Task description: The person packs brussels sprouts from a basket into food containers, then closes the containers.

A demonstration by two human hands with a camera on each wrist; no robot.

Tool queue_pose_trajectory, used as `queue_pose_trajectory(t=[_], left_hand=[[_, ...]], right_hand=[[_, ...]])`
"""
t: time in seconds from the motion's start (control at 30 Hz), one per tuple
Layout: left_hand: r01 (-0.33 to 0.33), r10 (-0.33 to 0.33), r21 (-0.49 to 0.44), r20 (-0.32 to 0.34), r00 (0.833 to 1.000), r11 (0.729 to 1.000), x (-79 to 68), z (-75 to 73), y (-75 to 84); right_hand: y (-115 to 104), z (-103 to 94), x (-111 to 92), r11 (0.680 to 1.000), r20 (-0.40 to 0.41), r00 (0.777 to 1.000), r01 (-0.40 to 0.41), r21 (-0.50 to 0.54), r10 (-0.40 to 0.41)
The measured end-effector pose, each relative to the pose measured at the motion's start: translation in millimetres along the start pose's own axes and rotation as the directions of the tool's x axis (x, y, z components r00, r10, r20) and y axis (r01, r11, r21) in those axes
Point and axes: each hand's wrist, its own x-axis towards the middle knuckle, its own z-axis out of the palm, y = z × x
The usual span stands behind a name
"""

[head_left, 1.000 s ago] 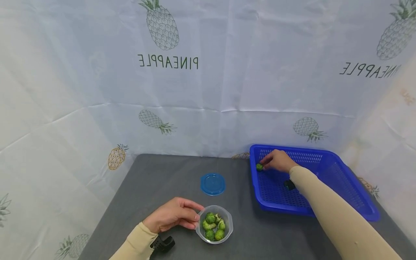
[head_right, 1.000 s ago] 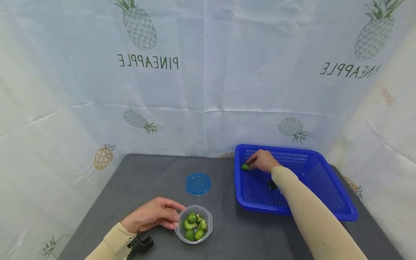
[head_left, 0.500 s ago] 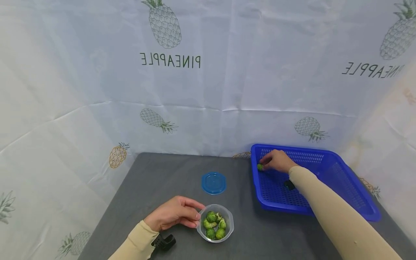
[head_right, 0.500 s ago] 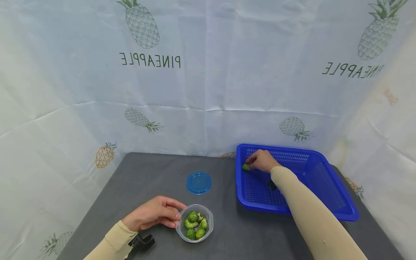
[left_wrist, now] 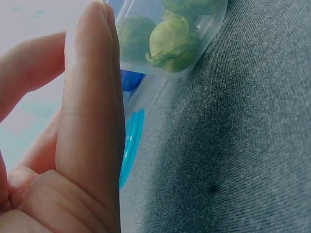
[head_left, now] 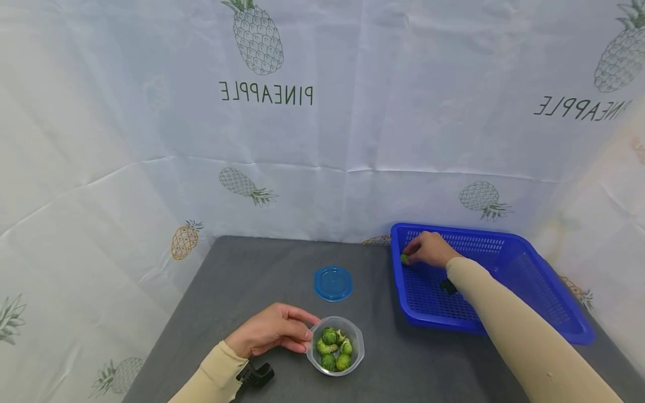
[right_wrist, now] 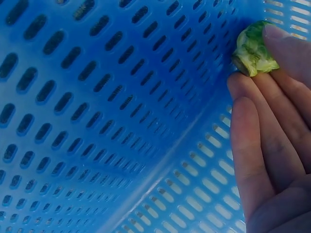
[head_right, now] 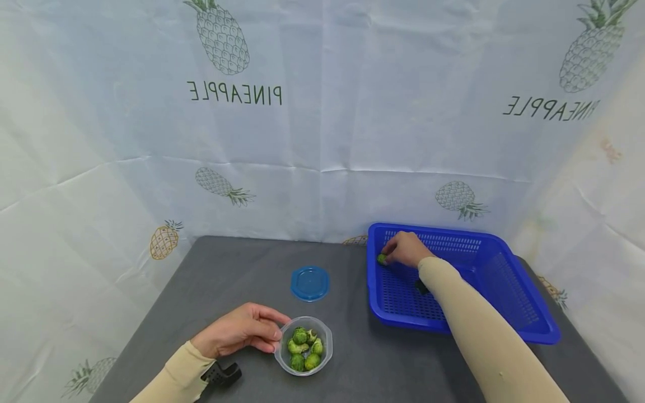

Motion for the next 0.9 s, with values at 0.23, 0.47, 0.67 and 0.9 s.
queue_pose_trajectory(t=[0.23, 0.47, 0.67, 0.9], left_hand=[[-0.009, 0.009, -0.003, 0.008, 1.0, 1.0, -0.1, 0.3, 0.0], [-0.014, 0.014, 0.016, -0.01, 1.0, 1.0, -0.7, -2.3, -0.2], [-0.008, 0.009, 0.039, -0.018, 1.0, 0.999, -1.2, -3.4, 2.0], [-0.005, 0.006, 0.038, -0.011, 1.0, 0.999, -1.3, -0.6, 2.3]], right_hand=[[0, -14.7, -17, 1.0, -0.014, 1.0, 0.0, 0.003, 0.0], [-10, -36.0, -53, 0.999, -0.05, 0.998, -0.028, 0.02, 0.029], [-33, -44.5, -93, 0.998, -0.122, 0.99, -0.07, 0.008, 0.07], [-74, -27.3, -122, 0.999, -0.169, 0.985, -0.034, 0.038, 0.04]])
